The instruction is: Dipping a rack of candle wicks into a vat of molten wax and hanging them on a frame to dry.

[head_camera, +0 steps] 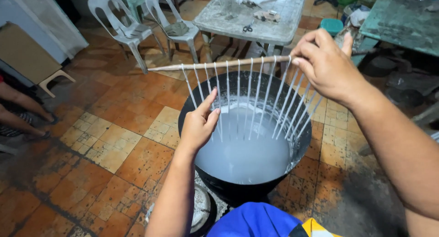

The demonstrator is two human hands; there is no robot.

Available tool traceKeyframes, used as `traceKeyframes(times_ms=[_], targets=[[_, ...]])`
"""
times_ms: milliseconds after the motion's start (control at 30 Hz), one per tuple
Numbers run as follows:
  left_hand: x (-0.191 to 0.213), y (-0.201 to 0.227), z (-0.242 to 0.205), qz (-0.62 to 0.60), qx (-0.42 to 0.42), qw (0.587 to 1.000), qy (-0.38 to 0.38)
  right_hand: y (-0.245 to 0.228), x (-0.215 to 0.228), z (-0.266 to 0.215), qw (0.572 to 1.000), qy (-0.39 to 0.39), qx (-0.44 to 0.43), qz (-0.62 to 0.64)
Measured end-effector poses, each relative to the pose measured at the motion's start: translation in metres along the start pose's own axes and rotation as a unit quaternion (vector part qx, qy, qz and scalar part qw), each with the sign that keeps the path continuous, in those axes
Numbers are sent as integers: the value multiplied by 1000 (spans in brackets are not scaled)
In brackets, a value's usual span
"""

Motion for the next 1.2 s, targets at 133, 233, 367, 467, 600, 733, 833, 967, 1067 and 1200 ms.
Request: traceKeyframes(times_ms=[133,233,367,467,600,733,833,967,1067,1200], targets=[[-30,-36,5,-18,58,996,-59,3,8,1,999,22,22,-20],[-59,-72,2,-25,93,992,-77,0,17,-1,1000,21,8,-9],[-90,-101,-6,-49,134,984,-104,6,22,-2,999,38,18,-22],[-96,-100,-13,-63,174,973,-137,4,27,-4,999,41,17,-20],[-100,-100,-21,-65,214,959,-176,9,26,-5,999,41,16,-25],[-109,-126,-27,-31,234,951,-201,10,25,-4,998,53,19,-31],[-99,-129,-31,46,242,920,-304,3,26,-5,999,33,-3,-15],[-27,-41,-29,106,257,891,-359,3,17,-3,999,7,-31,3],[28,3,-14,178,69,958,-216,9,4,-1,999,1,-36,8],[70,74,8,268,-172,947,47,9,-16,5,996,-36,-74,24]])
Point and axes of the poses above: each hand's wrist, its own z-axis towards the middle knuckle, its own x-axis out of the back of the hand, y = z × x, the point moved 1 cm from there along z, towards the middle knuckle, and after that the axes turned 14 degrees about -y, right-handed, at the moved point
